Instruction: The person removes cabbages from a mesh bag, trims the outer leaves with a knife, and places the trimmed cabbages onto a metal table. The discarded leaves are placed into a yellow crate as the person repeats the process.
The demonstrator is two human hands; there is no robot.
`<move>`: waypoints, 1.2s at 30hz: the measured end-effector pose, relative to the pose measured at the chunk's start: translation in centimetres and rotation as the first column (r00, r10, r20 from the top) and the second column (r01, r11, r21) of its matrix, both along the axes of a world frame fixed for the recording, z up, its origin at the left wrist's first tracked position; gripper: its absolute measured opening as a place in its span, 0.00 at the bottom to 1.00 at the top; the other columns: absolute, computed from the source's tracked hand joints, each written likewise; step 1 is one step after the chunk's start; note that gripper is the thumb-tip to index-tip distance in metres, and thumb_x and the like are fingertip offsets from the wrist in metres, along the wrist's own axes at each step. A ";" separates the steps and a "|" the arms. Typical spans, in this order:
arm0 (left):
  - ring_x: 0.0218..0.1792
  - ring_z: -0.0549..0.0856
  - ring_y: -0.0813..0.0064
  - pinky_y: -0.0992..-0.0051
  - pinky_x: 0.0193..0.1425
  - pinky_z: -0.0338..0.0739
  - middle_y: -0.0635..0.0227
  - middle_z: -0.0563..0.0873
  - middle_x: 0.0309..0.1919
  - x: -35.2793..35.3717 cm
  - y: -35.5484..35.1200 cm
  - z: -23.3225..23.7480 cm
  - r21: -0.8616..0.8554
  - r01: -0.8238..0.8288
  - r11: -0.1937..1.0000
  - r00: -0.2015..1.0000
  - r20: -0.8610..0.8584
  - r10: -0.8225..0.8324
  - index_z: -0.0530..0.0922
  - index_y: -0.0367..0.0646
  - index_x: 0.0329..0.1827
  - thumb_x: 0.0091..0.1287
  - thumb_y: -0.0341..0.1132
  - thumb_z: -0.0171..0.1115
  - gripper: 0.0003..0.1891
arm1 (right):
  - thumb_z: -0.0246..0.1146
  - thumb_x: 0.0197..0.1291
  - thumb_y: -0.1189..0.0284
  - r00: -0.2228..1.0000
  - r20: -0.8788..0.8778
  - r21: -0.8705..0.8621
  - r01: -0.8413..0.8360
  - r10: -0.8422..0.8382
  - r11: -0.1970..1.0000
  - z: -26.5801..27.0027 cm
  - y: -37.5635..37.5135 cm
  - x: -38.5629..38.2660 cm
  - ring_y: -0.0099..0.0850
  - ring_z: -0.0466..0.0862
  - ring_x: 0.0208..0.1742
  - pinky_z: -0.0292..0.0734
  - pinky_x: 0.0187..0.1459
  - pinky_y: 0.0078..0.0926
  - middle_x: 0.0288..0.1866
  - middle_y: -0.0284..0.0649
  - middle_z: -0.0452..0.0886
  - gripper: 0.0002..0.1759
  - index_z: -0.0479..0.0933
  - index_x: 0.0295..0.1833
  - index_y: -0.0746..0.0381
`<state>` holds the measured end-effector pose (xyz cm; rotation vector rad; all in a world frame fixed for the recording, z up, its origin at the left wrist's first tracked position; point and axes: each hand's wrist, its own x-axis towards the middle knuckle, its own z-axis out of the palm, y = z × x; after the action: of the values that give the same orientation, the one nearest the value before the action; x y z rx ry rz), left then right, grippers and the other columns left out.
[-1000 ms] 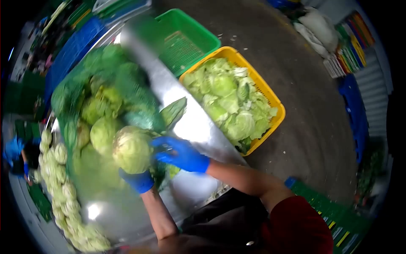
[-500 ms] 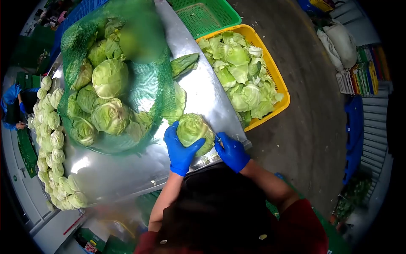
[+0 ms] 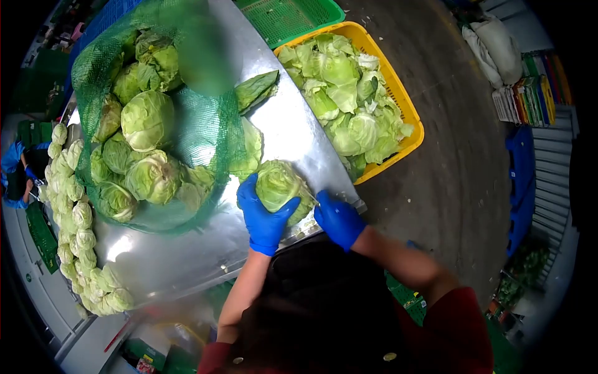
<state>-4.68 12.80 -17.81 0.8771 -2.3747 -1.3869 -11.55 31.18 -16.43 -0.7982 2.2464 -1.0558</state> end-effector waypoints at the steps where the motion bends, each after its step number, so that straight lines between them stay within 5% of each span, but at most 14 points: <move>1: 0.61 0.70 0.55 0.61 0.69 0.65 0.52 0.71 0.59 -0.1 0.1 0.2 -0.043 0.009 0.999 1.000 0.001 -0.009 0.66 0.32 0.66 0.43 0.44 0.82 0.48 | 0.57 0.65 0.72 1.000 0.019 0.027 -0.018 0.017 0.999 -0.8 -0.2 -0.1 0.56 0.81 0.32 0.75 0.31 0.50 0.30 0.57 0.79 0.09 0.68 0.46 0.65; 2: 0.61 0.70 0.55 0.61 0.69 0.65 0.52 0.71 0.59 -0.1 0.0 0.0 -0.032 0.001 0.999 1.000 0.000 -0.001 0.65 0.32 0.66 0.43 0.45 0.82 0.49 | 0.57 0.64 0.73 0.991 -0.123 0.015 -0.056 0.057 0.998 -1.1 -0.2 -0.3 0.55 0.81 0.31 0.74 0.30 0.50 0.27 0.57 0.78 0.09 0.67 0.46 0.65; 7: 0.61 0.70 0.55 0.61 0.69 0.65 0.52 0.71 0.59 -0.2 -0.3 0.0 -0.002 -0.005 1.000 1.000 0.013 0.005 0.65 0.32 0.66 0.43 0.44 0.82 0.49 | 0.57 0.65 0.73 0.984 -0.150 -0.061 -0.109 0.099 0.992 0.1 0.0 -1.0 0.55 0.81 0.31 0.73 0.29 0.49 0.29 0.56 0.79 0.08 0.67 0.44 0.64; 17: 0.62 0.70 0.52 0.59 0.69 0.64 0.50 0.70 0.60 0.2 0.2 0.2 -0.059 0.026 0.998 0.999 -0.019 -0.027 0.65 0.32 0.67 0.42 0.46 0.82 0.50 | 0.57 0.65 0.71 0.994 -0.091 -0.007 -0.059 0.058 0.998 1.5 0.3 0.3 0.56 0.81 0.33 0.74 0.31 0.50 0.29 0.56 0.79 0.10 0.68 0.46 0.66; 20: 0.63 0.68 0.50 0.57 0.69 0.62 0.48 0.70 0.61 0.0 1.3 0.5 -0.211 0.076 0.975 0.997 0.015 -0.074 0.64 0.32 0.67 0.41 0.47 0.82 0.51 | 0.56 0.64 0.72 0.996 -0.013 0.011 -0.094 0.094 0.996 -0.4 0.6 -0.5 0.58 0.82 0.35 0.75 0.33 0.52 0.31 0.58 0.80 0.11 0.67 0.48 0.67; 26: 0.63 0.68 0.49 0.56 0.70 0.62 0.47 0.68 0.61 -0.3 1.0 0.7 -0.151 0.069 0.986 0.996 0.069 -0.059 0.63 0.33 0.68 0.42 0.48 0.82 0.53 | 0.58 0.63 0.70 0.993 0.063 0.203 -0.115 0.104 0.972 -1.0 -0.4 -1.1 0.59 0.82 0.41 0.76 0.38 0.52 0.36 0.60 0.81 0.13 0.67 0.47 0.67; 27: 0.63 0.68 0.51 0.58 0.70 0.62 0.48 0.68 0.61 0.0 1.0 0.7 -0.150 0.074 0.986 0.996 0.054 -0.066 0.62 0.33 0.69 0.42 0.47 0.82 0.52 | 0.57 0.64 0.67 0.995 0.041 0.198 -0.099 0.092 0.975 -1.4 -1.1 -1.5 0.57 0.83 0.39 0.78 0.39 0.51 0.35 0.59 0.81 0.17 0.68 0.51 0.68; 28: 0.64 0.68 0.52 0.59 0.70 0.62 0.50 0.68 0.61 0.4 1.0 0.5 -0.149 0.077 0.986 0.997 0.038 -0.072 0.62 0.33 0.69 0.43 0.45 0.82 0.52 | 0.54 0.66 0.71 0.985 0.137 0.283 -0.143 0.107 0.948 -1.7 -1.9 -2.1 0.48 0.83 0.42 0.79 0.43 0.43 0.45 0.55 0.81 0.21 0.65 0.62 0.66; 32: 0.65 0.68 0.55 0.61 0.71 0.62 0.52 0.68 0.62 2.2 0.7 -0.7 -0.003 0.044 0.999 0.994 -0.096 -0.044 0.62 0.33 0.69 0.46 0.43 0.81 0.50 | 0.51 0.65 0.78 0.949 0.313 0.244 -0.124 0.043 0.962 -1.8 -2.6 -1.7 0.36 0.84 0.49 0.79 0.50 0.33 0.60 0.50 0.79 0.39 0.50 0.80 0.49; 36: 0.64 0.69 0.60 0.63 0.72 0.63 0.56 0.67 0.63 3.9 0.1 -1.2 0.239 0.065 0.969 0.979 -0.202 -0.015 0.60 0.37 0.71 0.45 0.40 0.81 0.51 | 0.55 0.61 0.77 0.939 0.337 0.111 -0.113 0.069 0.987 -1.8 -1.8 -1.7 0.37 0.84 0.53 0.78 0.53 0.33 0.62 0.50 0.79 0.41 0.51 0.80 0.51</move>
<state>-0.82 12.88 -19.01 0.7120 -2.1148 -1.7246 -13.30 29.39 -18.26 -0.6118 1.9496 -0.9147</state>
